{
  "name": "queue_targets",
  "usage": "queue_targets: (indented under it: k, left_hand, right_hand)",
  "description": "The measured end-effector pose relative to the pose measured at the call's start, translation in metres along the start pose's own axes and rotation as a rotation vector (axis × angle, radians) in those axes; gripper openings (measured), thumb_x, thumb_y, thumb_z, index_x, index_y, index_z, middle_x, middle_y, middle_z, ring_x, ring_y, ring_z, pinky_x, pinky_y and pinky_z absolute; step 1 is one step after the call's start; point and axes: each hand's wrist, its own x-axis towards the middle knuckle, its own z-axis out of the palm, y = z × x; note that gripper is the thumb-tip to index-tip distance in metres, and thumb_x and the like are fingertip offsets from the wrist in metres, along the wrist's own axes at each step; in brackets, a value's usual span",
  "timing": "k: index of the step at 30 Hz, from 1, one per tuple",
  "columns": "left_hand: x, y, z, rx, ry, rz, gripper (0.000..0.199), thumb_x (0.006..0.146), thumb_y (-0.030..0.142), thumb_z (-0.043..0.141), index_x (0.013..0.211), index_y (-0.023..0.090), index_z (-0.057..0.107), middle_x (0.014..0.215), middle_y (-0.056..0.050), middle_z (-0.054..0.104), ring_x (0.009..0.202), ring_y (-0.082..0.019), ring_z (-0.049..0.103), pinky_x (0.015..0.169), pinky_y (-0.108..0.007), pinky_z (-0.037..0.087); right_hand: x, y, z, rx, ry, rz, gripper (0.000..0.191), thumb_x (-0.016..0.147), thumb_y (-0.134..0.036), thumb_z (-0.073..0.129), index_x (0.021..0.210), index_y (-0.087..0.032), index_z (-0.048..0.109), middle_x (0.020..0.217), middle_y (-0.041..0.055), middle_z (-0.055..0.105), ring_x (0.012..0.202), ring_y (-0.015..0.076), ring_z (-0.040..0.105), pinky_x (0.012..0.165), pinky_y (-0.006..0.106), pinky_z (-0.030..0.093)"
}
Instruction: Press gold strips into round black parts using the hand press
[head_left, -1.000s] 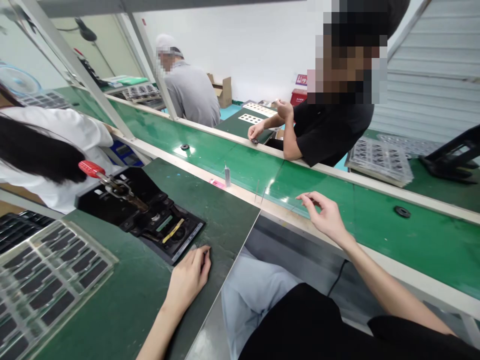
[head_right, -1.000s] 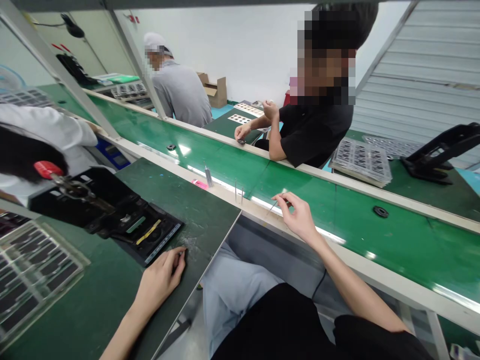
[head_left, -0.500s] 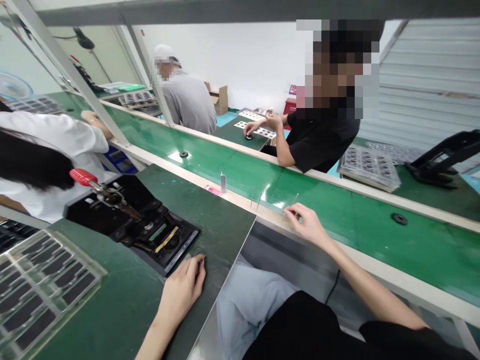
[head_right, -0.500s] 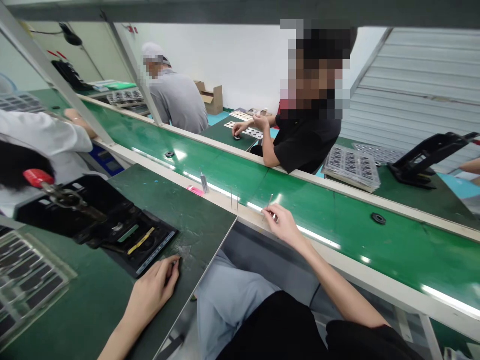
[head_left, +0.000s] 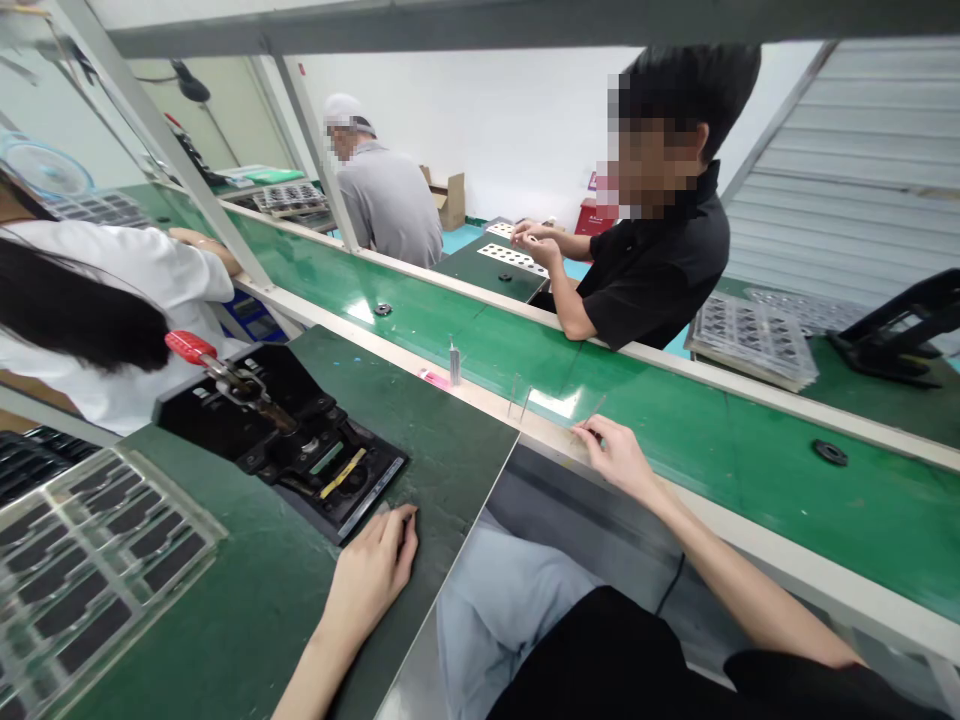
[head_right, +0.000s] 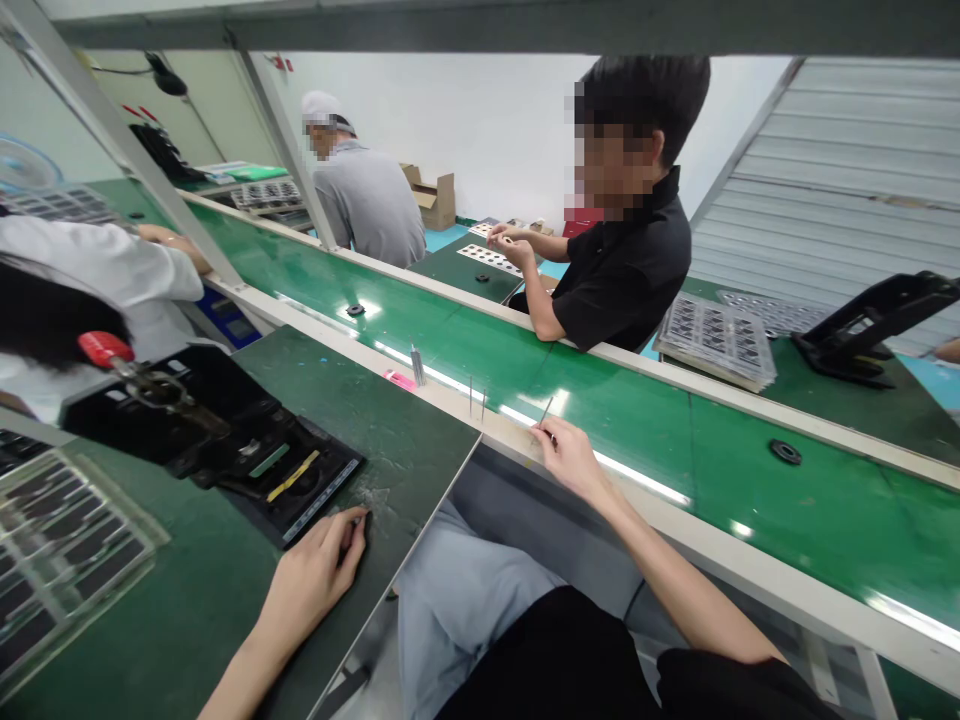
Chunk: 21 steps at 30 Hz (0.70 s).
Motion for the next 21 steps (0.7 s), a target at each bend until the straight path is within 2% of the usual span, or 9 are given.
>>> queue_targets:
  k: [3, 8, 13, 18, 21]
  left_hand:
    - [-0.001, 0.0, 0.0, -0.024, -0.018, -0.013, 0.026, 0.11, 0.027, 0.038, 0.105, 0.018, 0.062, 0.075, -0.001, 0.07, 0.062, -0.015, 0.071, 0.061, -0.025, 0.053]
    - [-0.002, 0.0, -0.001, -0.046, -0.044, -0.039, 0.026, 0.109, 0.028, 0.04, 0.106, 0.019, 0.063, 0.075, -0.002, 0.071, 0.062, -0.016, 0.07, 0.064, -0.025, 0.055]
    - [-0.002, 0.001, 0.0, -0.035, -0.042, -0.03, 0.026, 0.109, 0.027, 0.039, 0.107, 0.017, 0.063, 0.076, -0.002, 0.071, 0.064, -0.016, 0.07, 0.064, -0.025, 0.055]
    - [-0.003, 0.002, 0.0, -0.071, -0.07, -0.071, 0.028, 0.108, 0.027, 0.04, 0.107, 0.018, 0.066, 0.077, -0.003, 0.071, 0.065, -0.016, 0.07, 0.066, -0.025, 0.056]
    - [-0.004, 0.008, -0.002, -0.17, -0.058, -0.11, 0.026, 0.107, 0.029, 0.044, 0.106, 0.019, 0.068, 0.077, -0.003, 0.071, 0.066, -0.015, 0.069, 0.068, -0.026, 0.058]
  right_hand:
    - [0.003, -0.014, -0.008, 0.031, 0.057, 0.024, 0.05, 0.102, -0.06, 0.046, 0.07, -0.025, 0.06, 0.076, 0.009, 0.074, 0.07, 0.0232, 0.069, 0.067, 0.035, 0.053]
    - [0.019, -0.039, -0.031, 0.086, 0.208, 0.056, 0.043, 0.101, -0.056, 0.053, 0.075, -0.024, 0.065, 0.08, 0.0089, 0.076, 0.074, 0.0224, 0.07, 0.074, 0.035, 0.056]
    - [0.025, -0.04, -0.021, 0.139, 0.087, 0.034, 0.045, 0.1, -0.059, 0.052, 0.083, -0.022, 0.07, 0.087, 0.0107, 0.077, 0.075, 0.0224, 0.069, 0.07, 0.035, 0.055]
    - [0.013, -0.041, -0.016, 0.068, 0.071, -0.103, 0.044, 0.107, -0.052, 0.044, 0.081, -0.023, 0.066, 0.094, 0.0127, 0.074, 0.093, 0.026, 0.07, 0.084, 0.04, 0.055]
    - [0.001, -0.056, -0.018, -0.025, -0.039, -0.195, 0.039, 0.11, -0.041, 0.039, 0.089, -0.023, 0.066, 0.089, 0.0103, 0.072, 0.083, 0.0234, 0.068, 0.078, 0.038, 0.052]
